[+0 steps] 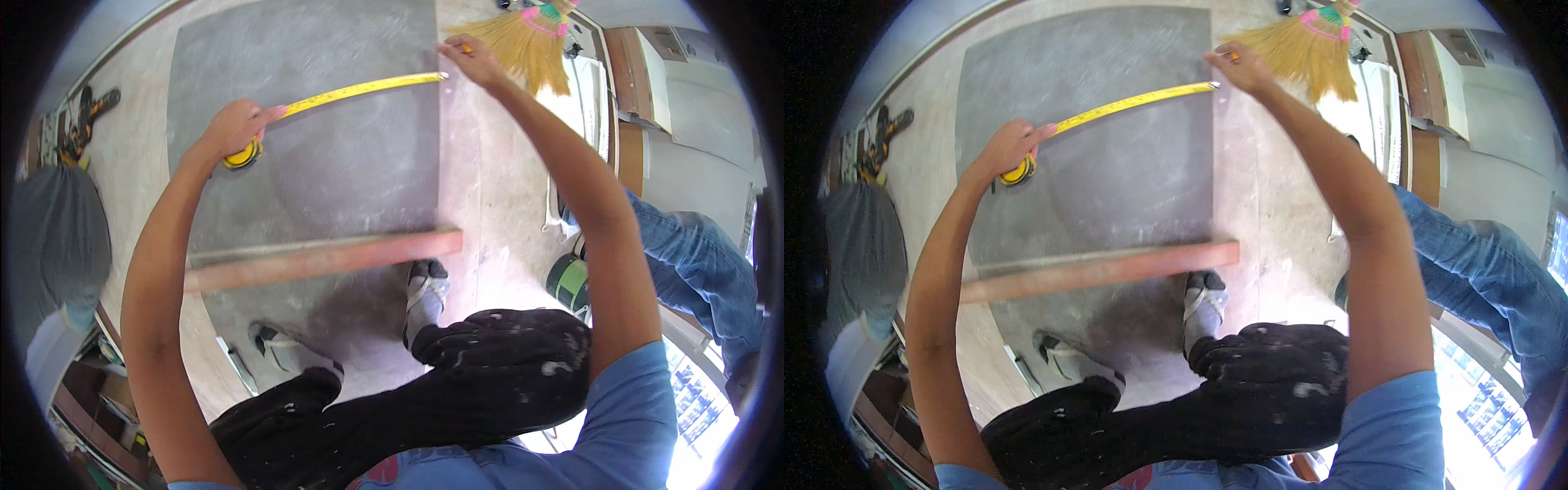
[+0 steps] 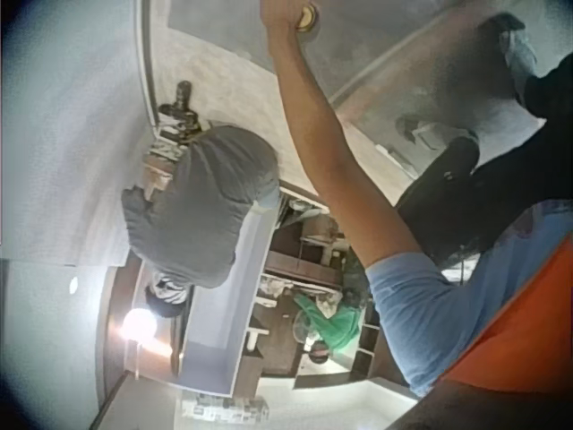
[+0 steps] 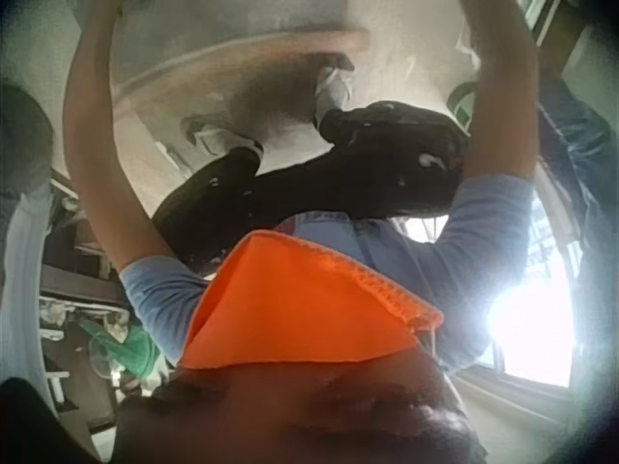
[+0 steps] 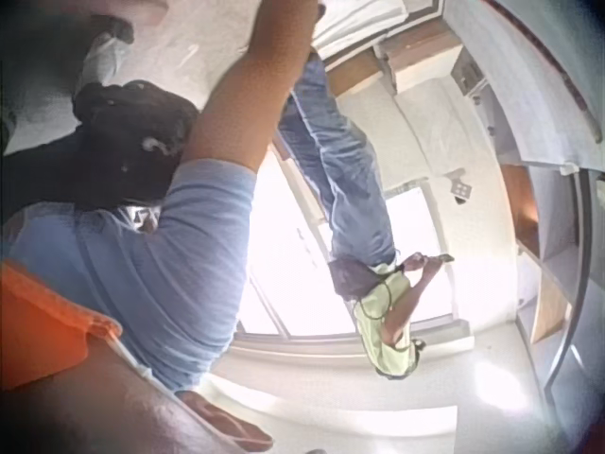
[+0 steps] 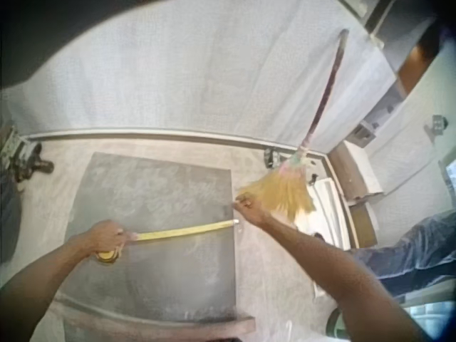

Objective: The person measures a large gray tile on the floor using a tape measure and a straightedge, then marks it with a pencil. They use a utility knife to score the tile along the marked line and snap it into two pieces. Finally, they place one of the cut pieces into a white cabinet shelf.

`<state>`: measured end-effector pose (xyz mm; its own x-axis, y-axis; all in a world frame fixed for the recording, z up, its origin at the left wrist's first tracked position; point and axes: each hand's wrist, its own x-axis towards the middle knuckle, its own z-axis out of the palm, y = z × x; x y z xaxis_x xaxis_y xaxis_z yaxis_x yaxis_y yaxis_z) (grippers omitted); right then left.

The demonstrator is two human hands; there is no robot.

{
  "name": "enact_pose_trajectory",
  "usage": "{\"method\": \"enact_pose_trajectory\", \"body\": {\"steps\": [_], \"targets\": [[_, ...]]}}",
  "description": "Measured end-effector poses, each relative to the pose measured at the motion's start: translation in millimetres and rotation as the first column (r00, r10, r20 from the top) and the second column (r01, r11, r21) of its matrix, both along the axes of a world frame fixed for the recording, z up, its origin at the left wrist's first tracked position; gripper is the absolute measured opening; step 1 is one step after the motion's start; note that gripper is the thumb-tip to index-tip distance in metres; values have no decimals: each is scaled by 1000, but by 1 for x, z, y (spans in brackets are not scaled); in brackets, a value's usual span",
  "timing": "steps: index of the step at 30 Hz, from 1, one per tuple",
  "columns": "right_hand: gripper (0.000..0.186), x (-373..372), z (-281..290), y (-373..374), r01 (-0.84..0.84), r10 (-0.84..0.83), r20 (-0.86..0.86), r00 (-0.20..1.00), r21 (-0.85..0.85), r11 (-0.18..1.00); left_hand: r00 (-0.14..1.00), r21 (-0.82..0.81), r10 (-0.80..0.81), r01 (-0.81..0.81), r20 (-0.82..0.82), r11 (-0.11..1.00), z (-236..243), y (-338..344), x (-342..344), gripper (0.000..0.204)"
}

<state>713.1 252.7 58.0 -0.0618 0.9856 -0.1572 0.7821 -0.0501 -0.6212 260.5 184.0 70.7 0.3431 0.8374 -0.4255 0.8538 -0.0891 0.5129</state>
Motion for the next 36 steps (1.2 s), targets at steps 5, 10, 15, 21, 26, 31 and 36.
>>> {"method": "enact_pose_trajectory", "body": {"steps": [5, 10, 15, 21, 26, 31, 36], "targets": [[41, 5, -12, 23, 28, -27, -86, 996, 3, 1000, 1000, -74, 11, -10, 15, 997, 57, 53, 0, 76], [25, 4, 7, 41, 56, -291, -679, 674, -346, 936, 984, -103, -26, 8, -176, 995, 142, 86, 14, 74], [18, 8, 0, 77, 88, -270, -705, 656, -284, 955, 966, -84, -55, 35, -252, 996, 148, 137, 23, 75], [21, 9, -55, 107, 394, -401, -310, 862, -88, 915, 924, -46, -91, 80, -371, 996, 82, 194, 44, 73], [25, 17, -86, 117, 597, -586, -225, 778, -22, 802, 930, 3, -133, 143, -344, 990, 12, 238, 48, 73], [21, -4, -81, 131, 600, -580, -155, 800, 177, 780, 956, -163, -79, 34, -281, 986, -18, 268, 44, 72], [22, -24, -84, 136, 608, -596, -124, 793, 107, 787, 960, -114, -78, 49, -268, 992, -41, 291, 19, 72]]}}
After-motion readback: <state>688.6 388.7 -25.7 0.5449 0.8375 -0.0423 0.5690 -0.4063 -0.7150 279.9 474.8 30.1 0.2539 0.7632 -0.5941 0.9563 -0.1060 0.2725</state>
